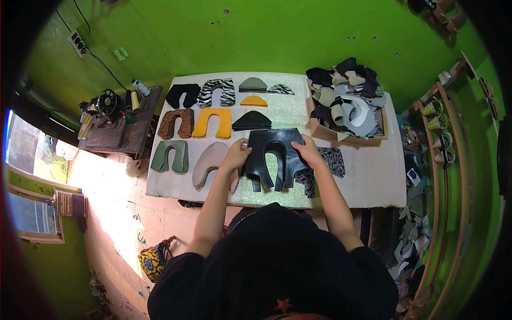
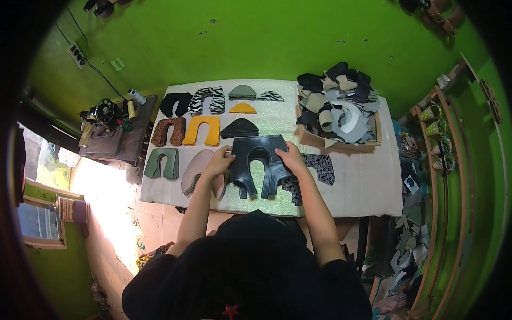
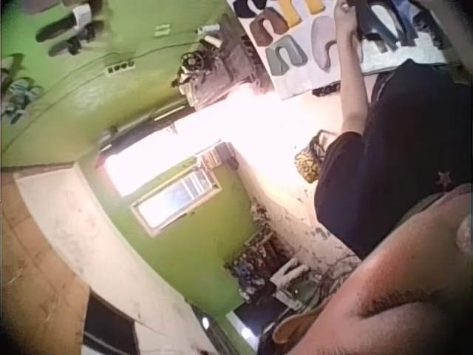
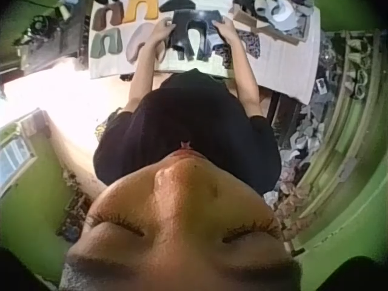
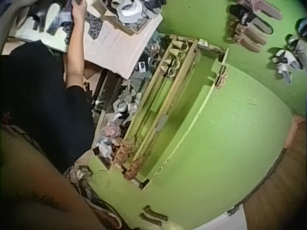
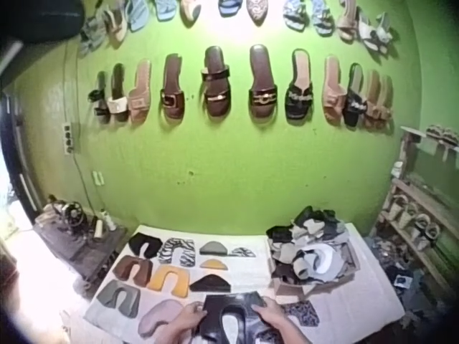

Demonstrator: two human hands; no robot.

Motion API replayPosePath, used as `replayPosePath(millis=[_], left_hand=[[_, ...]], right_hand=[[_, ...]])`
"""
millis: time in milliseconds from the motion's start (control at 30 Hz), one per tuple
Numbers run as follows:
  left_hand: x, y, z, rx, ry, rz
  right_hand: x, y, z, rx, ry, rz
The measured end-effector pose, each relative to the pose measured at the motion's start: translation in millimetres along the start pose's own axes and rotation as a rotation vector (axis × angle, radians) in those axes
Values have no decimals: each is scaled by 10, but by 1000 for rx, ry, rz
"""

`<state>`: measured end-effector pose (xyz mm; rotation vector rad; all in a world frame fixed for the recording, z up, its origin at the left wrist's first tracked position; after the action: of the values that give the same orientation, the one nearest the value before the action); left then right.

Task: Organizing and sorting various pre-cut shoe upper pieces by pattern and material on a work table.

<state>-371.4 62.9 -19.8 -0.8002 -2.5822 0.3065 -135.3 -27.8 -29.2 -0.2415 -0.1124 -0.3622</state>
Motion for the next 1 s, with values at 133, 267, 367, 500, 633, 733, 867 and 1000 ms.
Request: replayPosePath(millis=[133, 267, 367, 500, 633, 733, 867, 1000], left_hand=[[-68, 10, 137, -108, 392, -144], [-81, 29, 219, -106, 516, -232], [-108, 42, 167, -107, 601, -227], [-159, 95, 179, -120, 704, -234], [-179, 131, 227, -73, 764, -208], [-195, 134, 245, -76, 767, -200], [-253, 102, 196, -49, 752, -246], [-414, -32, -1, -44, 827, -164]], right_hand=[[-87, -20, -257, -91, -119, -74], [-219, -94, -325, -137, -471, -171], [-284, -165, -319, -160, -532, -229], [-354, -210, -299, -89, -545, -279], [-413, -223, -331, 13, -622, -271], [-444, -249, -333, 28, -705, -308], [-499, -323, -269, 118, -937, -374], [-530, -376, -217, 78, -1028, -331]])
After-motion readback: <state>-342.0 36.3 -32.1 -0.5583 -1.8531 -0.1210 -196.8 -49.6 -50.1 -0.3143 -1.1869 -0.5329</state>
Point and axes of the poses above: each hand's wrist, its own y-axis towards the middle knuckle, its own x-axis out of the back of the hand, z = x × y, the point moved 1 cm from there along y, towards the middle knuckle, and after that the axes turned 2 degrees about y, right-handed, at the moved point
